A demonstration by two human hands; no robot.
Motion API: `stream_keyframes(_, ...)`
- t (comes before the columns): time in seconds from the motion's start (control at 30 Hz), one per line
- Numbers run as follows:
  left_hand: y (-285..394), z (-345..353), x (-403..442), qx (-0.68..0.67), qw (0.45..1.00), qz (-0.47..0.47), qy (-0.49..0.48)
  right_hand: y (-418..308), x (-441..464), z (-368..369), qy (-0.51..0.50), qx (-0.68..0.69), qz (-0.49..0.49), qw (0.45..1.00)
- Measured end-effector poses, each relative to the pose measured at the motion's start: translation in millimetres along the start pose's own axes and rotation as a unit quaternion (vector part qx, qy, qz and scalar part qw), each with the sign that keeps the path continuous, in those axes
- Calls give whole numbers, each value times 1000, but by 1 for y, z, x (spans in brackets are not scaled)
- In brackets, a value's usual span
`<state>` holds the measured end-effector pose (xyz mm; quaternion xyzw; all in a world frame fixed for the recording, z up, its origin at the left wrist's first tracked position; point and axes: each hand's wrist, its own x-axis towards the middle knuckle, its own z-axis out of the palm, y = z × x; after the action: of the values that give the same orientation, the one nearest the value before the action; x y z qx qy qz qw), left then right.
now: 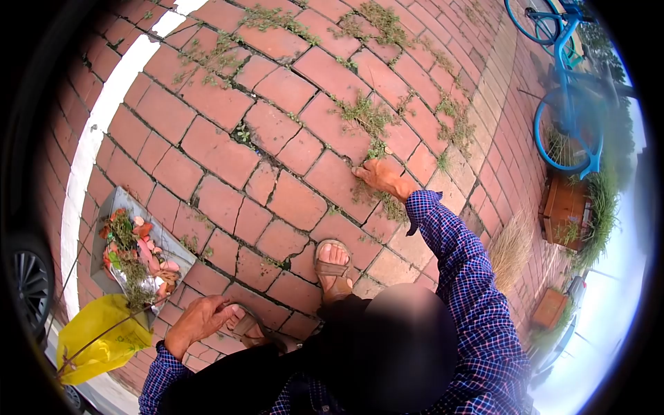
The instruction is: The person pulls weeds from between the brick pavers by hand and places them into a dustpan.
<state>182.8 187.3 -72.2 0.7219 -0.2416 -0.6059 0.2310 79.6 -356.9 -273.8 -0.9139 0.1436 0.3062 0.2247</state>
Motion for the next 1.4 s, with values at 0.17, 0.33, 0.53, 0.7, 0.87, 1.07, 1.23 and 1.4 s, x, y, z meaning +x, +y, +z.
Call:
stream_keyframes(0.17, -2, -1, 1, 24, 1000, 7, 12, -4, -17, 0, 109, -103, -195, 969)
stream_keyframes(0.33, -6, 1, 0, 18, 999, 20, 37, -7, -22, 3, 166, -63, -205, 963)
stream_keyframes(0.53, -1, -5, 3, 11, 999, 30, 24, -12, -32, 9, 152, 89, -118, 977)
stream_keyframes(0.7, 1, -6, 10, 19, 1000, 16, 2, -80, -92, -82, 81, 418, 201, 882)
stream_keyframes(0.87, 3, 1, 16, 58, 998, 24, -7, -12, -128, -92, 146, 354, 146, 912)
stream_keyframes(1.07, 14, 0, 8, 71, 997, 29, 4, -39, -157, -35, 136, 108, 92, 981)
stream_keyframes(1.23, 13, 3, 8, 80, 997, 11, -11, -69, -148, 36, 160, -17, -84, 983)
stream_keyframes(1.4, 10, 2, 8, 105, 994, 13, 18, -51, -141, 48, 267, -102, -105, 953)
